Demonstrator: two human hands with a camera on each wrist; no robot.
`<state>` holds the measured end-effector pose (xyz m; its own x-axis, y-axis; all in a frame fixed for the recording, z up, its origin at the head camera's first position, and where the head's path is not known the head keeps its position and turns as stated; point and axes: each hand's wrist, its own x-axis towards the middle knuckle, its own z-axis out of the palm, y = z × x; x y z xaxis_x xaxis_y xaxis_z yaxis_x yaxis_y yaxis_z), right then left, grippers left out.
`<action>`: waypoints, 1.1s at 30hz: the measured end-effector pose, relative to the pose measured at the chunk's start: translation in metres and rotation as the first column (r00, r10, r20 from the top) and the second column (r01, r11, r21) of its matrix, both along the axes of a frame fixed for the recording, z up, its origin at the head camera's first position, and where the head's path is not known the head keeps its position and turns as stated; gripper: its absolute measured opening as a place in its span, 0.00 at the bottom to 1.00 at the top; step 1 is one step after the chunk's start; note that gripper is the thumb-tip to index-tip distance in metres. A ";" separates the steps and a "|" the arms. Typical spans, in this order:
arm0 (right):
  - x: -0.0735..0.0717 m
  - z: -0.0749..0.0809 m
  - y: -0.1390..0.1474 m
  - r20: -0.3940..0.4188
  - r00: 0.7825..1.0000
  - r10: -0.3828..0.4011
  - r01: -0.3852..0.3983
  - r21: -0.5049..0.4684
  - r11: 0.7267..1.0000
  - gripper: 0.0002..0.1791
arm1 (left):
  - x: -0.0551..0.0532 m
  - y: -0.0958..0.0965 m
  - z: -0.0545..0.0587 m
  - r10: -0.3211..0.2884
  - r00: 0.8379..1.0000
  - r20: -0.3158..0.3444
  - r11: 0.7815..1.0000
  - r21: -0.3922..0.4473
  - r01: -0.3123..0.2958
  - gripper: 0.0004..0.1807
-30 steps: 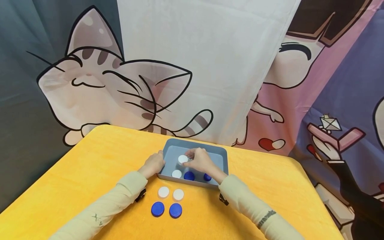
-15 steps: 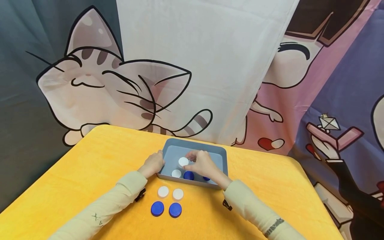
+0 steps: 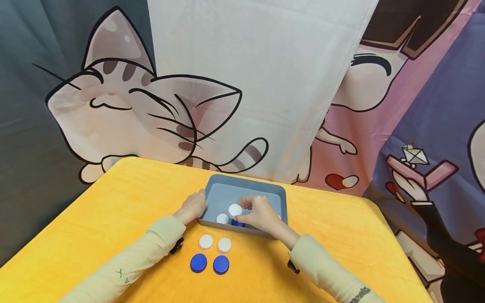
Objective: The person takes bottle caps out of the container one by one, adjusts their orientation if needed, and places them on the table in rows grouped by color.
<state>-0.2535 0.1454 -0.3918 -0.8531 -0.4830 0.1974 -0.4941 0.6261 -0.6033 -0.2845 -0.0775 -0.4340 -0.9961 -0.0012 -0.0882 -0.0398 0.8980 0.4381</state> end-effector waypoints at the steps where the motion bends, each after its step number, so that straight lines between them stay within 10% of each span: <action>1: 0.001 0.000 0.000 -0.005 1.000 0.002 -0.002 0.001 1.000 0.17 | 0.000 0.000 0.000 0.001 1.000 0.001 1.000 -0.001 -0.001 0.15; 33: 0.036 -0.015 0.020 -0.006 1.000 -0.012 0.012 0.016 1.000 0.16 | 0.001 0.000 0.000 -0.004 1.000 -0.012 1.000 0.010 0.004 0.14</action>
<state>-0.2180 0.1659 -0.4069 -0.8578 -0.4759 0.1942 -0.4897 0.6418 -0.5902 -0.2836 -0.0773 -0.4338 -0.9971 0.0040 -0.0761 -0.0305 0.8940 0.4471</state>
